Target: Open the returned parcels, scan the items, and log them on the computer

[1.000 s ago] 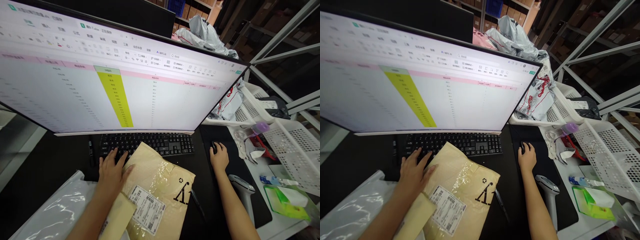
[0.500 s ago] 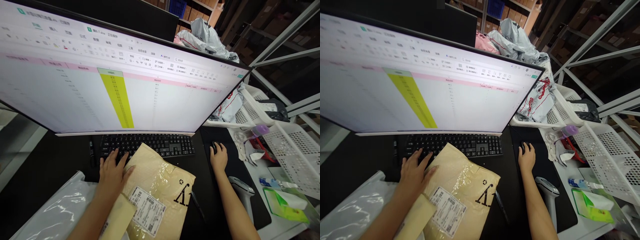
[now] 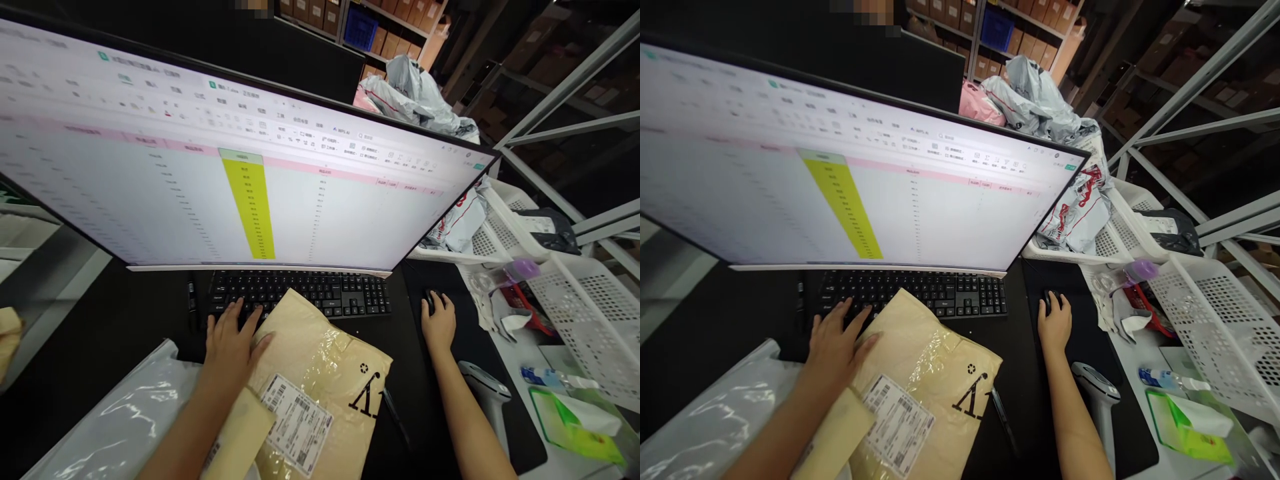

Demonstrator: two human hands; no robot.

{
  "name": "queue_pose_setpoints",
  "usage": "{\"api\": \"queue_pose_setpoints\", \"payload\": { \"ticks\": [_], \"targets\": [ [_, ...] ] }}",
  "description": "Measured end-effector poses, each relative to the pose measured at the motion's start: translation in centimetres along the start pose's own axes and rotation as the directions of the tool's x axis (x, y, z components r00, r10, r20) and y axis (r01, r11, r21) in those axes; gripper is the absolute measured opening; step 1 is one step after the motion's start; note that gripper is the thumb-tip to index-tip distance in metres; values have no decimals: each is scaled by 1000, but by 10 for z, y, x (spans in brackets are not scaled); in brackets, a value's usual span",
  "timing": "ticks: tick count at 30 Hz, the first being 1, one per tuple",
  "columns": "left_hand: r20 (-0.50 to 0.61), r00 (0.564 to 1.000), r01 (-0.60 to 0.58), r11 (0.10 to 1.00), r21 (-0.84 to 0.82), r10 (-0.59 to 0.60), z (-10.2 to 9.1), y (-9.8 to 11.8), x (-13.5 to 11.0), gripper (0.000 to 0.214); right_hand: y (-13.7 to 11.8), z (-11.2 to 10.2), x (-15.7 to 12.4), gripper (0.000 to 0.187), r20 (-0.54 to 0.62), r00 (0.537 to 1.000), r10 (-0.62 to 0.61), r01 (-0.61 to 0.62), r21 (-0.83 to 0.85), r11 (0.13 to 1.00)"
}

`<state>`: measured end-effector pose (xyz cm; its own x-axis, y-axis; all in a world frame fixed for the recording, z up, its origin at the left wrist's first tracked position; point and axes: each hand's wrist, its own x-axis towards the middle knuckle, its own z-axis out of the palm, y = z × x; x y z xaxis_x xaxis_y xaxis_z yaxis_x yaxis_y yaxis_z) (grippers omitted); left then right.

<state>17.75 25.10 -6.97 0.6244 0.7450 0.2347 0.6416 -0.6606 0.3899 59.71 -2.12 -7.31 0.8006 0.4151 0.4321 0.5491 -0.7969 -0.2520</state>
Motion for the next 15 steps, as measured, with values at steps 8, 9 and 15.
{"api": "queue_pose_setpoints", "payload": {
  "ticks": [8,9,15],
  "targets": [
    [16,1000,-7,997,77,6,-12,12,-4,53,19,3,-5,65,-36,999,-7,7,7,1000],
    [12,1000,-8,997,73,8,-13,12,-5,54,19,5,-5,66,-32,999,3,-3,9,1000],
    [24,1000,-10,999,40,9,-18,12,-8,60,9,-2,-8,74,-36,998,45,-45,-1,999]
  ]
}}
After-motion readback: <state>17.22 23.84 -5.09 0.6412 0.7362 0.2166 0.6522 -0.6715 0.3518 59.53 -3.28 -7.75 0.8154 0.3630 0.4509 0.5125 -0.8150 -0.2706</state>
